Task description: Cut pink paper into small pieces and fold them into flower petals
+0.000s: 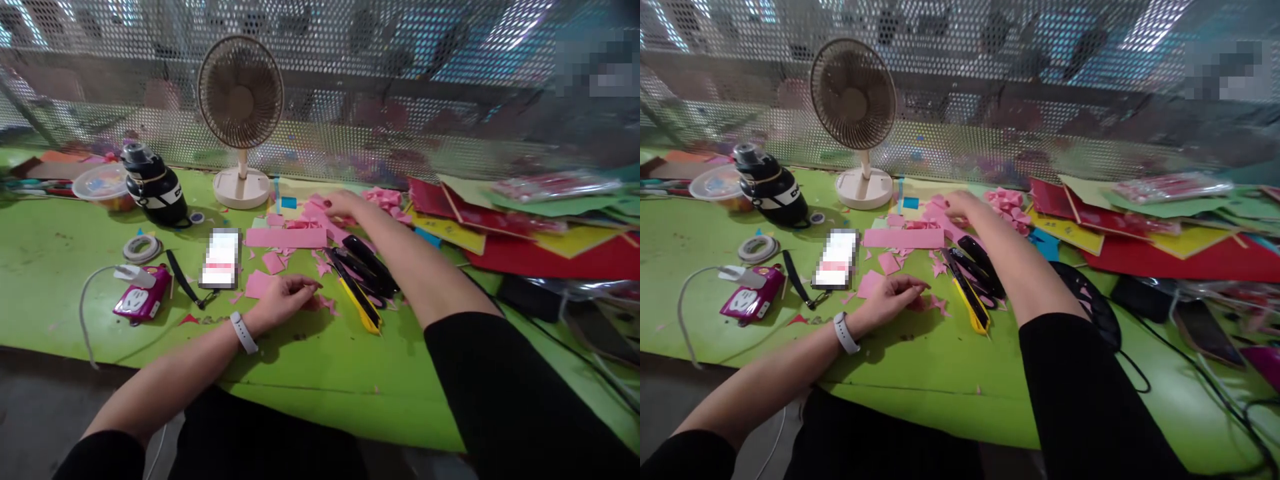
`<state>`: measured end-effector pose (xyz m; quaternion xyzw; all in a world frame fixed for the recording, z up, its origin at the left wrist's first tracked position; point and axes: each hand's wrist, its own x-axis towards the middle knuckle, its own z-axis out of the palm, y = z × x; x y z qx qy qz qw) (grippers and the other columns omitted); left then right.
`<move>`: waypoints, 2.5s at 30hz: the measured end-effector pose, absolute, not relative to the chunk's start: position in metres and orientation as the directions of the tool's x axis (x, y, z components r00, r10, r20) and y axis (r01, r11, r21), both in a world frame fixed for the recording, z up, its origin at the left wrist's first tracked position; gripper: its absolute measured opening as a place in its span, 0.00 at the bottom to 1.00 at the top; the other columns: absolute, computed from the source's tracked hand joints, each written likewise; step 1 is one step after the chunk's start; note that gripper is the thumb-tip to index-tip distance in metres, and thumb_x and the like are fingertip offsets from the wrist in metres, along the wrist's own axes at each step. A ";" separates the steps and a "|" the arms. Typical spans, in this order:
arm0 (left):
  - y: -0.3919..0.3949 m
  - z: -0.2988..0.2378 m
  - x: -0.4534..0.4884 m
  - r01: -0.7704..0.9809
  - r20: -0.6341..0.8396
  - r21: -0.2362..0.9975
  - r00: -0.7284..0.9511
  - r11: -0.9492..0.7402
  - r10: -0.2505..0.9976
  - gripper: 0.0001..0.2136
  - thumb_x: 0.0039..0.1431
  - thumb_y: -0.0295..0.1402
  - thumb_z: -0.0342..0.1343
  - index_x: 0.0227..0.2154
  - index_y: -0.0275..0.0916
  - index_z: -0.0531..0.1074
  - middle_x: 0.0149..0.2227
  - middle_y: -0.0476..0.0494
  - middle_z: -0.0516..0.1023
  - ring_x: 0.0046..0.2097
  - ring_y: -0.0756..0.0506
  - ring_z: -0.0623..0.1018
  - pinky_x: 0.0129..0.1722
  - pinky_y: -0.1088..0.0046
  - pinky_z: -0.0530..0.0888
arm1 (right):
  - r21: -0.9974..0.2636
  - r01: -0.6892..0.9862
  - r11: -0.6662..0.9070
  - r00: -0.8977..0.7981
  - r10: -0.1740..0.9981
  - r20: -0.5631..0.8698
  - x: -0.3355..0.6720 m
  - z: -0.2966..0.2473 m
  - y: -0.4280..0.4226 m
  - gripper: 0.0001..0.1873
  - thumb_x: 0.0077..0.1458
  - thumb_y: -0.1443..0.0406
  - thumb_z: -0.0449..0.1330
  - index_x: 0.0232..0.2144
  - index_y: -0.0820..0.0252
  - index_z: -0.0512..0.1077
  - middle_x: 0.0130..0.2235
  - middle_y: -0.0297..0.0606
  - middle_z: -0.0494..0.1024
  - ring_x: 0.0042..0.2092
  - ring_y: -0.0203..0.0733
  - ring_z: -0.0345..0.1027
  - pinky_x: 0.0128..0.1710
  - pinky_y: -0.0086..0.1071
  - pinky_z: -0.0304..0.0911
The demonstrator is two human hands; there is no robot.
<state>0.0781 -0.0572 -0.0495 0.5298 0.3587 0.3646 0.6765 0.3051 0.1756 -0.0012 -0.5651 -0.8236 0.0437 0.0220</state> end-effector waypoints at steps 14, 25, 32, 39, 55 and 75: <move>-0.050 -0.023 0.069 -0.378 -0.118 0.887 0.370 0.265 0.922 0.22 0.65 0.49 0.52 0.50 0.36 0.73 0.51 0.31 0.79 0.51 0.40 0.80 0.49 0.60 0.78 | -0.119 0.875 0.470 -0.331 0.758 0.562 0.288 0.049 0.066 0.19 0.67 0.62 0.49 0.48 0.61 0.79 0.53 0.44 0.79 0.54 0.50 0.71 0.57 0.44 0.62; -0.042 -0.018 0.070 -0.503 -0.249 0.801 0.213 0.325 0.945 0.05 0.65 0.32 0.57 0.38 0.34 0.71 0.44 0.38 0.79 0.44 0.46 0.79 0.47 0.64 0.80 | 0.022 0.688 0.725 -0.575 0.526 0.627 0.260 -0.024 -0.055 0.15 0.64 0.67 0.56 0.48 0.54 0.80 0.57 0.42 0.77 0.58 0.51 0.70 0.59 0.50 0.65; -0.039 -0.026 0.068 -0.400 -0.299 0.826 0.283 0.396 0.911 0.08 0.61 0.36 0.61 0.36 0.36 0.72 0.34 0.42 0.79 0.34 0.49 0.78 0.35 0.71 0.79 | 0.032 0.617 0.786 -0.615 0.456 0.644 0.265 -0.024 -0.055 0.16 0.63 0.66 0.58 0.50 0.51 0.79 0.60 0.41 0.74 0.64 0.51 0.63 0.61 0.51 0.64; -0.039 -0.025 0.064 -0.242 -0.258 0.898 0.383 0.367 0.887 0.09 0.61 0.38 0.61 0.37 0.36 0.76 0.30 0.45 0.78 0.25 0.52 0.76 0.22 0.78 0.73 | 0.005 0.614 0.789 -0.606 0.468 0.643 0.271 -0.028 -0.059 0.16 0.63 0.68 0.57 0.48 0.49 0.80 0.59 0.37 0.75 0.63 0.47 0.64 0.62 0.48 0.63; -0.045 -0.030 0.066 -0.343 0.003 0.915 0.536 0.215 0.844 0.22 0.56 0.47 0.64 0.46 0.35 0.76 0.51 0.31 0.79 0.52 0.38 0.80 0.49 0.60 0.78 | -0.891 0.252 0.378 -0.025 0.923 0.385 0.253 -0.044 -0.058 0.21 0.54 0.47 0.65 0.29 0.58 0.75 0.28 0.33 0.76 0.30 0.38 0.70 0.32 0.32 0.67; -0.046 -0.039 0.068 -0.241 0.042 0.964 0.549 0.110 0.835 0.18 0.53 0.40 0.68 0.40 0.31 0.76 0.42 0.37 0.82 0.44 0.45 0.83 0.48 0.65 0.79 | -0.921 0.208 0.329 -0.061 0.944 0.323 0.256 -0.042 -0.059 0.21 0.47 0.46 0.69 0.28 0.55 0.72 0.28 0.36 0.77 0.33 0.45 0.73 0.34 0.38 0.71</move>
